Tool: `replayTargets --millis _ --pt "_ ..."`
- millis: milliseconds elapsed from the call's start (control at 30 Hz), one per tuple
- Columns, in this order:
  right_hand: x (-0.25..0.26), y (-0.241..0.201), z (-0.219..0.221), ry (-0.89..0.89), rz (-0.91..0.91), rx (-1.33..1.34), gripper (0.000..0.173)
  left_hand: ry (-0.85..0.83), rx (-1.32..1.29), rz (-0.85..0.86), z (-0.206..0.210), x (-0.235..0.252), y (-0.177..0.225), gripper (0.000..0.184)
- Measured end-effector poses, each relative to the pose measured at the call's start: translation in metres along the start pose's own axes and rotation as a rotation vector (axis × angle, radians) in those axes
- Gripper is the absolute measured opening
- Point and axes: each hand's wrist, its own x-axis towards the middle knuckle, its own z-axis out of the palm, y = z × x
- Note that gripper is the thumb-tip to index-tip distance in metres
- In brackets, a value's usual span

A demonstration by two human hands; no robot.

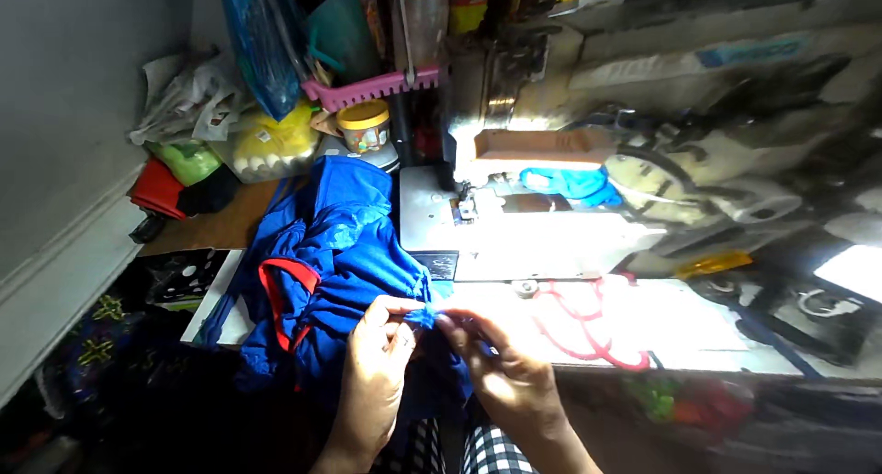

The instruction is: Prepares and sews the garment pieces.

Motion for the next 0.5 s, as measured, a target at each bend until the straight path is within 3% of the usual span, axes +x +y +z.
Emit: replayTargets --millis 67,133,200,267,367,433,500 --pt "0.006 -0.009 -0.013 0.05 0.255 0.26 0.01 -0.012 0.17 0.149 -0.005 0.001 -0.005 0.016" --pt "0.011 -0.014 -0.027 0.101 0.477 0.52 0.012 -0.015 0.196 0.193 -0.005 0.001 -0.007 0.015" --pt "0.014 -0.022 -0.034 0.159 0.636 0.77 0.026 -0.03 0.2 0.208 -0.001 0.001 -0.008 0.014" --pt "0.012 -0.027 -0.037 0.08 0.64 0.901 0.033 -0.035 0.279 0.251 0.002 0.002 -0.01 0.014" --pt "0.007 -0.026 -0.045 -0.016 0.558 0.87 0.02 -0.049 0.521 0.331 0.0 0.0 -0.014 0.015" --pt "0.008 -0.031 -0.073 0.097 0.515 0.677 0.009 -0.013 0.727 0.399 -0.009 0.001 -0.016 0.015" --pt "0.014 -0.041 -0.127 0.305 0.463 0.542 0.019 0.048 0.84 0.407 -0.026 0.003 -0.02 0.018"
